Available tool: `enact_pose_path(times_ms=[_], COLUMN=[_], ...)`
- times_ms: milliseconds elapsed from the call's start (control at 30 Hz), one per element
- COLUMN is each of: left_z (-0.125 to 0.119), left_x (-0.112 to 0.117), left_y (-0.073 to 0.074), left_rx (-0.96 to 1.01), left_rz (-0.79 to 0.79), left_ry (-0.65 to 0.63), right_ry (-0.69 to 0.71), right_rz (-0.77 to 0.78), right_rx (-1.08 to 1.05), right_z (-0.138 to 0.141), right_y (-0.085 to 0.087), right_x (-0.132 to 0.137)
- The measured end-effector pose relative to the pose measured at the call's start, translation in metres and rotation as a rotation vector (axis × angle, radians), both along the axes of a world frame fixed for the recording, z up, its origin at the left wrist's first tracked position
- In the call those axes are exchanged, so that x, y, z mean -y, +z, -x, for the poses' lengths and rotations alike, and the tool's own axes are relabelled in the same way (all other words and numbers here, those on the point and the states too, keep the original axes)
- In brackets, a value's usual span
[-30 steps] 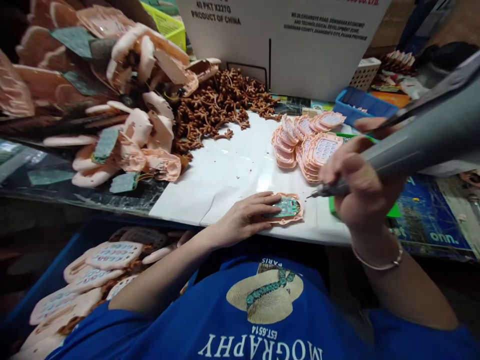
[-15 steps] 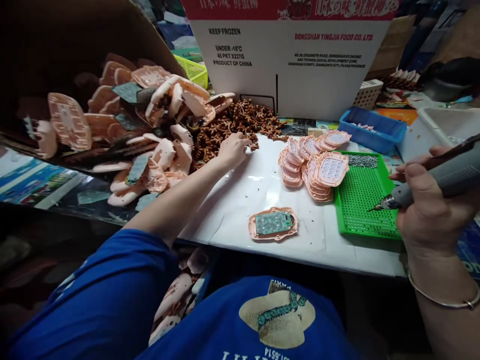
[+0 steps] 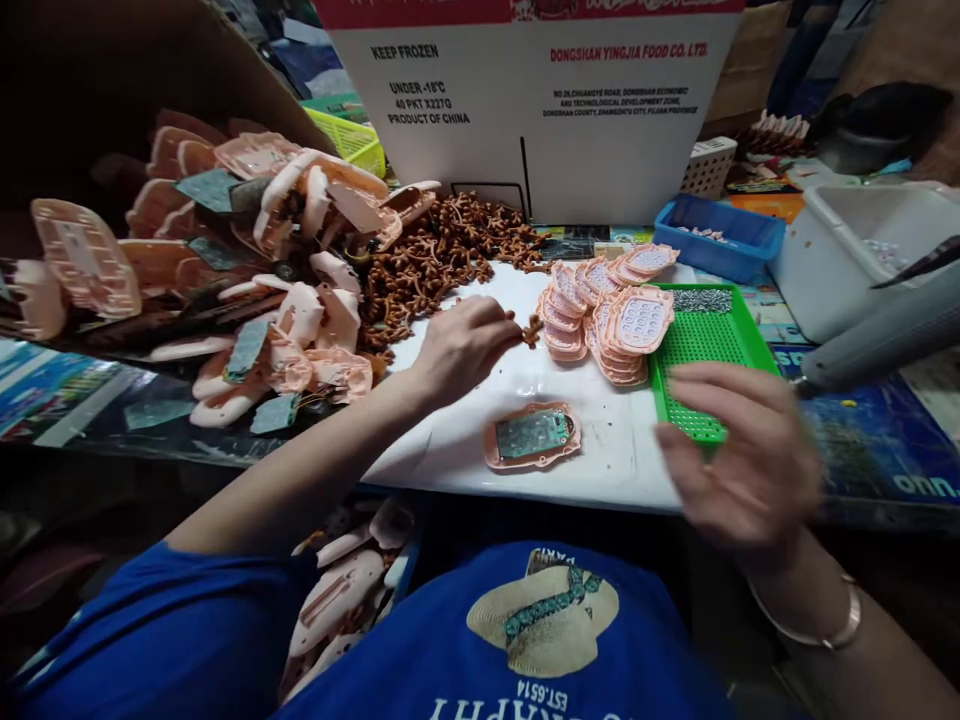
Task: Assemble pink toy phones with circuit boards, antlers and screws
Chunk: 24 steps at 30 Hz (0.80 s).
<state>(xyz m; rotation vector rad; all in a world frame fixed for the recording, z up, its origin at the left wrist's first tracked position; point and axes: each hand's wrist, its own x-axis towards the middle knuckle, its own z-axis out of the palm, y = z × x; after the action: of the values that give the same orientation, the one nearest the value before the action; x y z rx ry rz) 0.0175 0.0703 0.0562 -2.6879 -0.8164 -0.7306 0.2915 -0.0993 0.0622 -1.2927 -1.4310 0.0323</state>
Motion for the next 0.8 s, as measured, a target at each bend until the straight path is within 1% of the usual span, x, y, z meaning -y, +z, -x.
enact_pose_path(times_ms=[67, 100, 167, 200, 267, 333, 400, 500, 567, 633, 800], left_z=[-0.014, -0.020, -0.028, -0.030, -0.030, -0.027, -0.022, -0.017, -0.017, -0.017, -0.018], left_x=[0.029, 0.041, 0.060, 0.067, 0.076, 0.083, 0.090, 0.098, 0.101, 0.102, 0.101], left_y=[0.007, 0.010, 0.009, 0.006, -0.005, -0.020, -0.035, -0.051, -0.056, -0.058, -0.058], left_rx=[-0.056, -0.075, -0.080, -0.076, -0.027, 0.059, 0.139, 0.203, 0.244, 0.275, 0.301], left_rz=[-0.126, -0.158, -0.172, -0.153, -0.080, 0.038, 0.178, 0.361, 0.432, 0.455, 0.449], left_ry=[-0.186, -0.272, -0.373, -0.389, -0.341, -0.231, -0.141, -0.123, -0.137, -0.159, -0.159], right_ry=[0.217, 0.320, 0.455, 0.485, 0.469, 0.405, 0.371, 0.378, 0.382, 0.390, 0.406], right_rz=[0.055, 0.106, 0.217, 0.261, 0.339, 0.420, 0.507, 0.589, 0.598, 0.601, 0.629], right_rx=[0.169, 0.214, 0.214, 0.193, 0.109, -0.021, -0.146, -0.258, -0.280, -0.281, -0.301], right_z=[0.023, 0.032, 0.042, 0.043, 0.042, 0.037, 0.034, 0.034, 0.037, 0.040, 0.044], right_y=[-0.002, -0.002, -0.005, -0.006, -0.013, -0.024, -0.038, -0.058, -0.065, -0.067, -0.063], right_x=[-0.010, -0.016, -0.026, -0.029, -0.029, -0.026, -0.021, -0.017, -0.019, -0.021, -0.025])
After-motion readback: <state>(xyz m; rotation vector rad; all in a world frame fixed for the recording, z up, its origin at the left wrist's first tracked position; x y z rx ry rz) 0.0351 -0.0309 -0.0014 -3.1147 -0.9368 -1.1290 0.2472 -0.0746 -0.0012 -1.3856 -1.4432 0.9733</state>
